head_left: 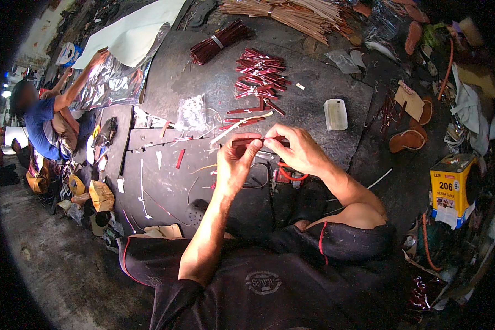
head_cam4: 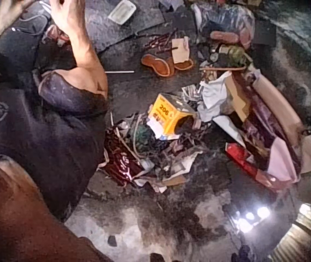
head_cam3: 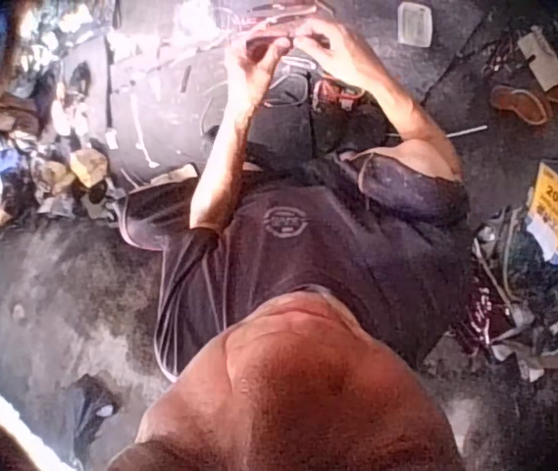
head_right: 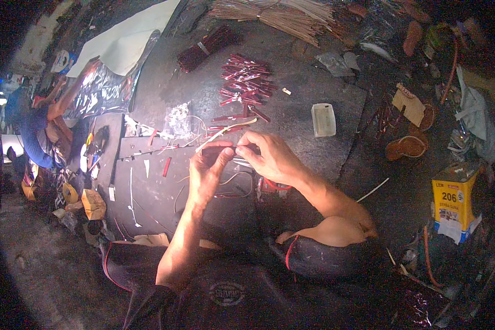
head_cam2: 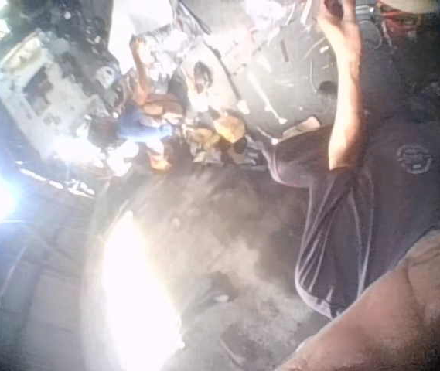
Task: The person sits on the floor and repeatedly assembles small red cylindrical items by inserting a thin stick into each one and trimming the excess with scissors. The finished units are placed in a pile nearby.
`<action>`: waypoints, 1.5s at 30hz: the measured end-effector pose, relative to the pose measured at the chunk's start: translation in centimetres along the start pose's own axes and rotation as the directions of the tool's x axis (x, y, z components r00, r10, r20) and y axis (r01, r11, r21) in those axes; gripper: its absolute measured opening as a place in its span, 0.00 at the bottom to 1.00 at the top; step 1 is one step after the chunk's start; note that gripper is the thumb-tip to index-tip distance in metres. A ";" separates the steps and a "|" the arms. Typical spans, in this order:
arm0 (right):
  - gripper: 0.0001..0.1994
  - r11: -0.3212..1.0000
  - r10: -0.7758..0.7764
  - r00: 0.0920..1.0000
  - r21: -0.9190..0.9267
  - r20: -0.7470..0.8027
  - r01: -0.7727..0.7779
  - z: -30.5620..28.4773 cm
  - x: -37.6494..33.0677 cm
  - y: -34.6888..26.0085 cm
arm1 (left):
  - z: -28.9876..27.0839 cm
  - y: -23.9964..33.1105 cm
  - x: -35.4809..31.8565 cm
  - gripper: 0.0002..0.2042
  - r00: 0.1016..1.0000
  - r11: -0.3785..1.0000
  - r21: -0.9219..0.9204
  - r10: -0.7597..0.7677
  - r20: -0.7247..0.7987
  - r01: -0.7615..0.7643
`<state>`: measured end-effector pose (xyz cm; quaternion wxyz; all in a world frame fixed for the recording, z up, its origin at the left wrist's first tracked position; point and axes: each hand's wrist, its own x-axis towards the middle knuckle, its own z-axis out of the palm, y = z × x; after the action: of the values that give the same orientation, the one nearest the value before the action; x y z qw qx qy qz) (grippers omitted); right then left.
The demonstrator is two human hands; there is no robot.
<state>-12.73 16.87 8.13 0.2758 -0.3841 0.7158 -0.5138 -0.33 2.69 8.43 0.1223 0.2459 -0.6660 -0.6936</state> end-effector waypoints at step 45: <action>0.11 0.327 0.285 0.928 0.886 0.239 -0.329 -1.5 -5.6 7.2 | -0.3 -3.1 2.6 0.20 0.937 0.778 -0.526 -0.324 0.132 0.343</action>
<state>-12.73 23.56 1.78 0.5464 -0.0365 0.3679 -0.7515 -1.90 1.36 4.95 0.0504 0.3032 -0.3908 -0.8676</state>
